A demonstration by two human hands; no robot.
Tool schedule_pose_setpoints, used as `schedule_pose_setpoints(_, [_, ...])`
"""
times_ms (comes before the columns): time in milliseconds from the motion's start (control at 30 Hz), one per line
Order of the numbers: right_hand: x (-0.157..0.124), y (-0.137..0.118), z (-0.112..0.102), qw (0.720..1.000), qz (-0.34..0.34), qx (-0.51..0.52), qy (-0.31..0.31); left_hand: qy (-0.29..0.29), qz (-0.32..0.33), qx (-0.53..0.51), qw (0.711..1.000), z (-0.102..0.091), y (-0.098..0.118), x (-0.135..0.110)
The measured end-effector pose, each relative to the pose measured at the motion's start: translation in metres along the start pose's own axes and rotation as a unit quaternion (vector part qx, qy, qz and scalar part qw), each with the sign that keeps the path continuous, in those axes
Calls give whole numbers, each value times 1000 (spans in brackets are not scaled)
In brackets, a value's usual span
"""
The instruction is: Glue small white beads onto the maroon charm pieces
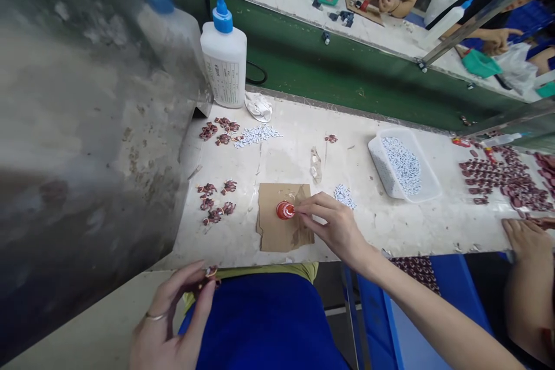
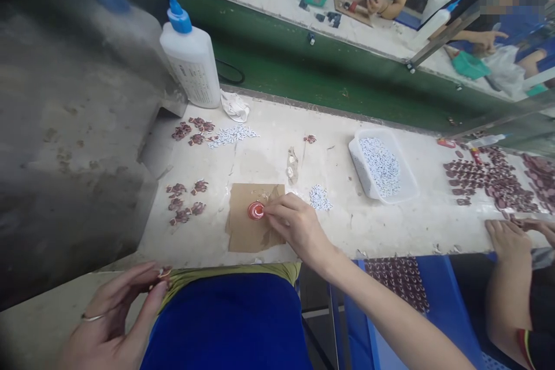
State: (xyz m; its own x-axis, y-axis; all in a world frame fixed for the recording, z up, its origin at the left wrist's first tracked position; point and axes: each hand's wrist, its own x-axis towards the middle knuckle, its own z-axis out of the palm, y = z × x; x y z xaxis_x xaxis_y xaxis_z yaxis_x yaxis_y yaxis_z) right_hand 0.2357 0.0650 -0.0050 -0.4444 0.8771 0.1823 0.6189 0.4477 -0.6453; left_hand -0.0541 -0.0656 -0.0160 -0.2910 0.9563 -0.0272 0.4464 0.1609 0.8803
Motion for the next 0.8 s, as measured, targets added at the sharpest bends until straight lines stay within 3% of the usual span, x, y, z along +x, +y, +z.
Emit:
schedule_pose_setpoints(100, [0, -1, 0, 1000, -4, -5, 1, -35, 121, 52, 991, 11, 16, 16])
schedule_pose_setpoints(167, [0, -2, 0, 1000, -9, -7, 4, -54, 165, 68, 982, 16, 24, 26])
schedule_pose_setpoints(367, [-3, -10, -4, 996, 39, 73, 43, -32, 237, 29, 971, 32, 39, 40])
schedule_pose_setpoints(533, [-6, -32, -9, 964, 127, 228, 60, -51, 292, -29, 955, 40, 56, 45])
schedule_pose_setpoints(800, [-4, -63, -18, 961, 25, 262, 85, -57, 312, -17, 948, 50, 71, 45])
